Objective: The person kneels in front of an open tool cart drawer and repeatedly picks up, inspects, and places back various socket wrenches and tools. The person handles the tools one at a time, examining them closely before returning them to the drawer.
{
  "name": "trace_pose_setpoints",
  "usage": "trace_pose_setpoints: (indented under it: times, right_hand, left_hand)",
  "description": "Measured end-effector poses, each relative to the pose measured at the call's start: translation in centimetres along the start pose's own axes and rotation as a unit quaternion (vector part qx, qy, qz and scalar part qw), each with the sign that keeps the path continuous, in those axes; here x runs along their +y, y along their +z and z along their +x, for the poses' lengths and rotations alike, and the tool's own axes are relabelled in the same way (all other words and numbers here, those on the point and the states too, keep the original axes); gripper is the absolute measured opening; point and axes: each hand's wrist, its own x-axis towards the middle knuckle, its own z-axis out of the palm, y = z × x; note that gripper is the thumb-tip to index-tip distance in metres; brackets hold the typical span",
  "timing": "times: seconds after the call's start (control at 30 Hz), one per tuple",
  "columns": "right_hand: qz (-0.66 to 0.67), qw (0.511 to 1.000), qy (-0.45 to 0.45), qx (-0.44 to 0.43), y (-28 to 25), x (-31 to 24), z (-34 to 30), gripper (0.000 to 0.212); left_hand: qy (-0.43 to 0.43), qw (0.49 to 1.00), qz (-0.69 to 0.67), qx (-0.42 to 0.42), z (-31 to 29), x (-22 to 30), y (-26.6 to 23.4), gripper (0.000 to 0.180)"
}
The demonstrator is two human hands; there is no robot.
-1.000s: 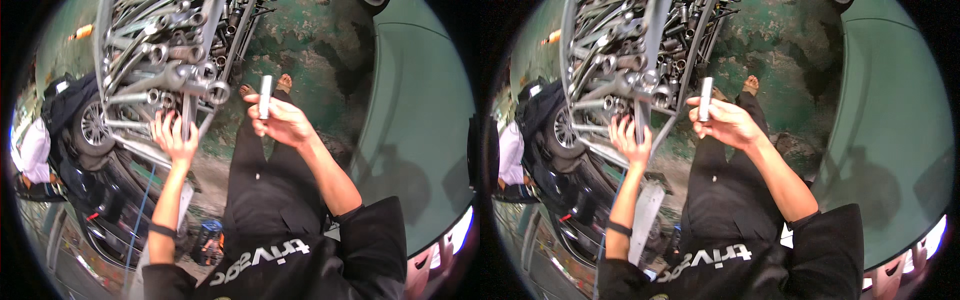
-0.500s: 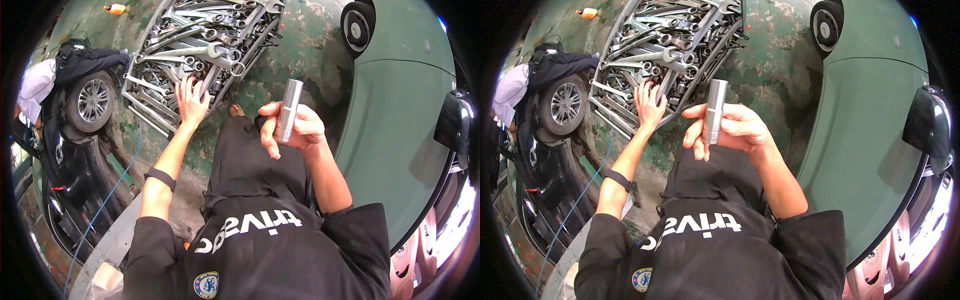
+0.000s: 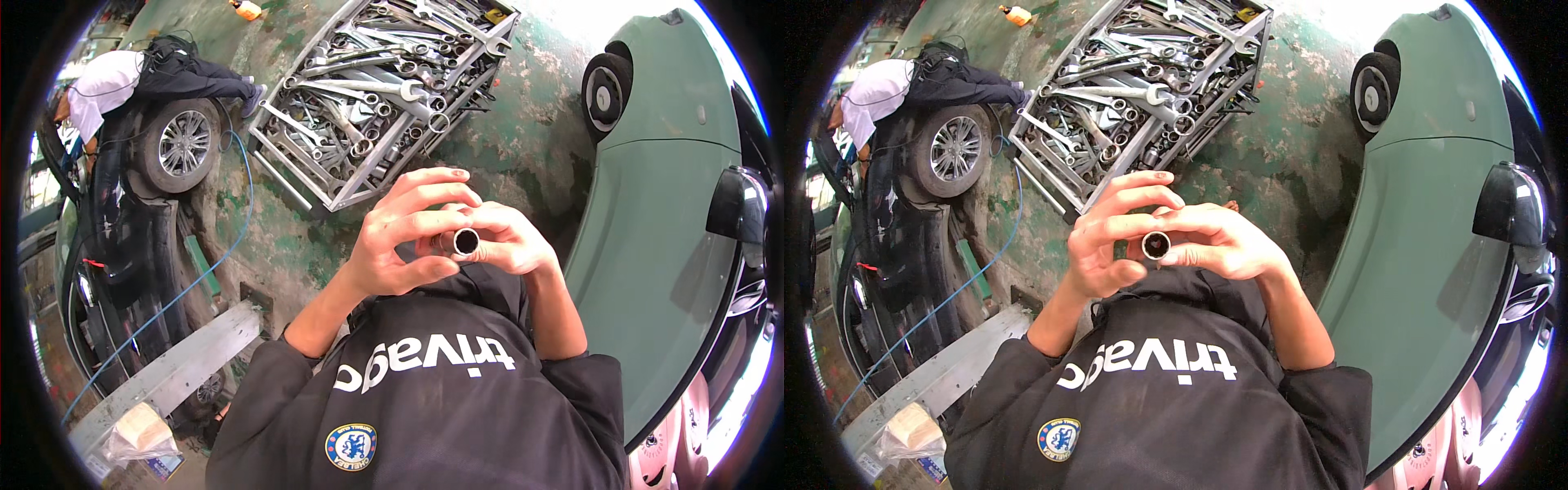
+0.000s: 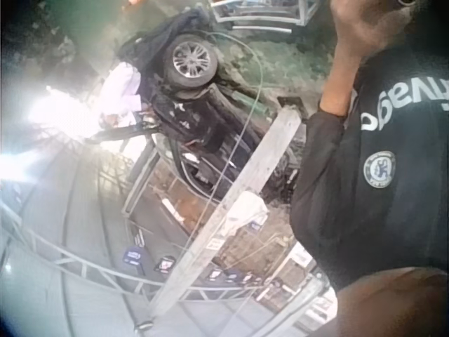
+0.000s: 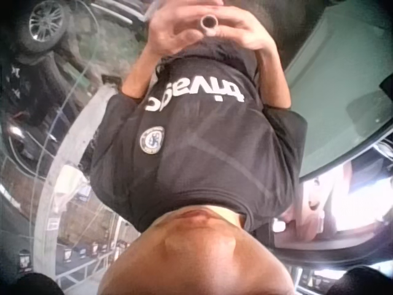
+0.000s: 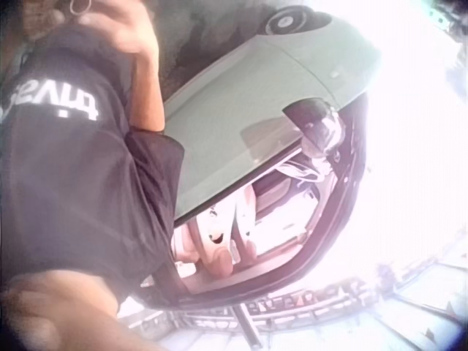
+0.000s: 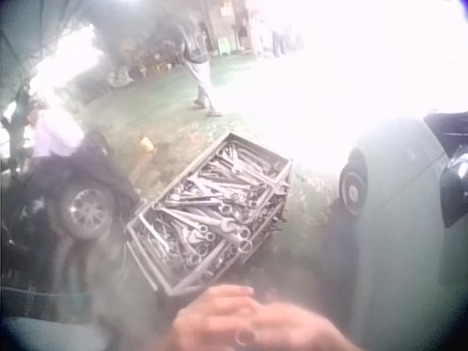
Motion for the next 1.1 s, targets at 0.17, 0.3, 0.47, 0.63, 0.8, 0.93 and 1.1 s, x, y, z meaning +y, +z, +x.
trace_pose_setpoints:
  times: [0.17,0.3,0.47,0.63,0.8,0.93,1.1]
  right_hand:
    - [0.025,0.999,0.021,0.002,-0.4,2.3,-0.2,0.031]
    - [0.159,0.972,0.159,0.074,-2.7,8.6,-0.8,0.031]
    - [0.065,0.892,0.389,0.222,-9.0,21.1,-3.1,0.025]
    - [0.017,0.88,0.405,0.249,-12.0,33.1,-3.8,0.027]
    - [0.119,0.876,0.363,0.295,-13.5,42.1,-2.0,0.026]
    - [0.135,0.876,0.353,0.301,-14.6,46.6,2.3,0.026]
    - [0.191,0.883,0.296,0.31,-16.8,48.2,9.5,0.04]
  left_hand:
    - [-0.045,0.996,0.069,0.022,-1.6,-0.2,-0.1,0.032]
    - [-0.167,0.951,0.258,0.022,-3.7,-4.8,-0.7,0.027]
    - [-0.265,0.866,0.417,-0.072,-7.2,-14.1,-3.3,0.037]
    - [-0.181,0.769,0.584,-0.185,-11.0,-22.3,-5.3,0.051]
    - [-0.116,0.778,0.604,-0.13,-13.6,-25.5,-5.5,0.055]
    - [-0.134,0.77,0.607,-0.144,-14.0,-25.2,-5.6,0.059]
    - [-0.157,0.753,0.62,-0.156,-14.0,-25.1,-5.5,0.056]
